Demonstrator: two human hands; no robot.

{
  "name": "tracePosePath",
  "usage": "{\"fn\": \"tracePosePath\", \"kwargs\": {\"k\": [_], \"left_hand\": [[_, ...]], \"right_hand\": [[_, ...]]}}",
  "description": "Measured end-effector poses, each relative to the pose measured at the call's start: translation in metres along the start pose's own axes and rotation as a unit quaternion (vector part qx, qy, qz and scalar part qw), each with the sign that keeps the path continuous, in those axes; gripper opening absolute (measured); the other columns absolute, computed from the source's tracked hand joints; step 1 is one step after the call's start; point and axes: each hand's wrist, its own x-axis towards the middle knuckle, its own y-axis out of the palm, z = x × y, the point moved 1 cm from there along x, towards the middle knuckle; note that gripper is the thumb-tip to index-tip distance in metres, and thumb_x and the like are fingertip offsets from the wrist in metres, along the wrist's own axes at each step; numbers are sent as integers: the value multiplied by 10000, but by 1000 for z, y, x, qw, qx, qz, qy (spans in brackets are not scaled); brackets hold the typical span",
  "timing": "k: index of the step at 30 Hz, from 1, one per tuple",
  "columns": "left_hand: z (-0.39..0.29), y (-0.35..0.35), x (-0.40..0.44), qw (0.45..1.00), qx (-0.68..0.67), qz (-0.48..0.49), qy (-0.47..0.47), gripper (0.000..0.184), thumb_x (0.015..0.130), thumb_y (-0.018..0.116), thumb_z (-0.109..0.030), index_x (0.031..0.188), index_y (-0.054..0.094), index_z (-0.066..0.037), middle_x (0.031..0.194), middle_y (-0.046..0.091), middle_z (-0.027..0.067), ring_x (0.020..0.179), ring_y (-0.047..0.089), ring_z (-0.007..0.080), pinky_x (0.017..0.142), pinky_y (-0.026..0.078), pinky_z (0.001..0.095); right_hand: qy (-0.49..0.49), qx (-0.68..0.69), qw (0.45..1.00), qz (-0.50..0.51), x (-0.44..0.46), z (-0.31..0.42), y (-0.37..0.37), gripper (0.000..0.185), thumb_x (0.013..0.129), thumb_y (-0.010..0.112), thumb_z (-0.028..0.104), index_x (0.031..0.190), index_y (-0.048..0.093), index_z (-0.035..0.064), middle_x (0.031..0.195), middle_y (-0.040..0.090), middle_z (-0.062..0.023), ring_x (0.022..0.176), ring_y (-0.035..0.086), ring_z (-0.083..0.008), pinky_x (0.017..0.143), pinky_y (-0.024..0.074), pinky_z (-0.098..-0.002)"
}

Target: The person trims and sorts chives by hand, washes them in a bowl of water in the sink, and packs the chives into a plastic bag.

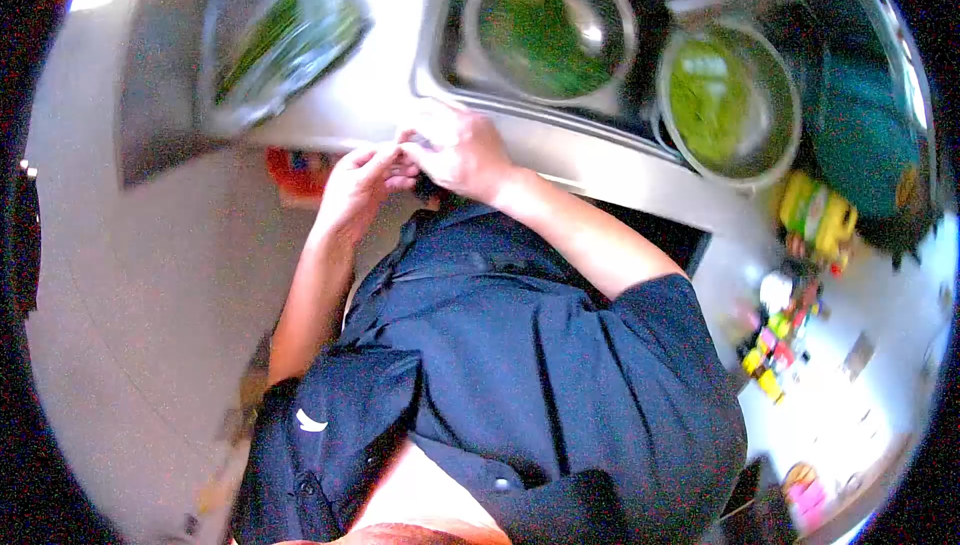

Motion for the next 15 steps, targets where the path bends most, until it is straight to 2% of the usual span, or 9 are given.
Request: {"fn": "tracePosePath", "kwargs": {"k": [1, 2, 3, 5, 8, 10, 12, 13, 15], "left_hand": [[-4, -6, -12, 999, 17, -32, 1, 262, 969, 627, -203, 1120, 655, 9, 1010, 694, 65, 892, 665, 155, 793, 557, 295], [0, -17, -20, 999, -36, -8, 23, 244, 967, 629, -199, 1093, 656, 7, 995, 692, 62, 880, 664, 155, 784, 560, 294], [7, -30, -26, 995, -86, 19, 49, 227, 965, 630, -196, 1066, 658, 6, 980, 690, 59, 869, 663, 155, 776, 563, 294], [22, -56, -38, 991, -111, 16, 69, 234, 968, 624, -194, 1081, 656, 9, 969, 689, 63, 852, 662, 156, 758, 564, 297], [44, -94, -53, 981, -160, -15, 107, 232, 970, 621, -196, 1088, 659, 0, 952, 687, 64, 841, 660, 156, 740, 559, 293], [48, -118, -55, 976, -160, -66, 133, 244, 959, 640, -215, 1094, 664, -13, 936, 686, 57, 819, 653, 158, 739, 547, 296], [62, -159, -55, 969, -120, -168, 137, 257, 936, 668, -239, 1092, 680, -35, 955, 689, 41, 826, 639, 156, 740, 525, 295], [64, -178, -53, 962, -102, -209, 142, 226, 929, 663, -206, 1067, 694, -30, 912, 699, 62, 787, 650, 144, 711, 530, 278], [60, -197, -60, 954, -52, -250, 158, 208, 918, 681, -220, 982, 718, -25, 815, 692, 35, 674, 620, 119, 619, 480, 255]], "right_hand": [[-29, 17, 999, 9, 6, 12, 6, 150, 846, 684, 216, 915, 678, 82, 895, 660, -95, 812, 652, -314, 710, 539, -391], [30, 88, 996, 14, 7, 19, 20, 102, 836, 705, 159, 878, 705, 66, 836, 670, -82, 725, 657, -263, 660, 530, -351], [63, 152, 985, 45, 11, 28, 28, 102, 852, 707, 124, 919, 729, 50, 862, 689, -81, 742, 671, -192, 678, 537, -308], [106, 243, 961, 82, 13, 41, 50, 145, 860, 718, 119, 987, 743, 54, 907, 714, -81, 793, 679, -152, 722, 548, -285], [57, 269, 952, 134, 14, 45, 90, 208, 869, 721, 149, 1059, 743, 66, 962, 727, -85, 800, 683, -142, 751, 555, -279], [63, 223, 961, 150, 17, 49, 105, 220, 869, 721, 161, 1067, 741, 70, 964, 729, -82, 784, 683, -139, 743, 554, -280], [73, 150, 971, 172, 20, 57, 112, 248, 865, 722, 209, 1085, 737, 96, 948, 731, -82, 751, 683, -132, 728, 553, -286], [108, 89, 969, 204, 22, 66, 110, 243, 865, 735, 162, 1087, 727, 64, 970, 710, -62, 783, 632, -123, 738, 531, -278], [21, 60, 990, 128, 19, 70, 107, 217, 872, 718, 190, 1060, 731, 83, 954, 721, -75, 854, 683, -183, 765, 549, -314]]}}
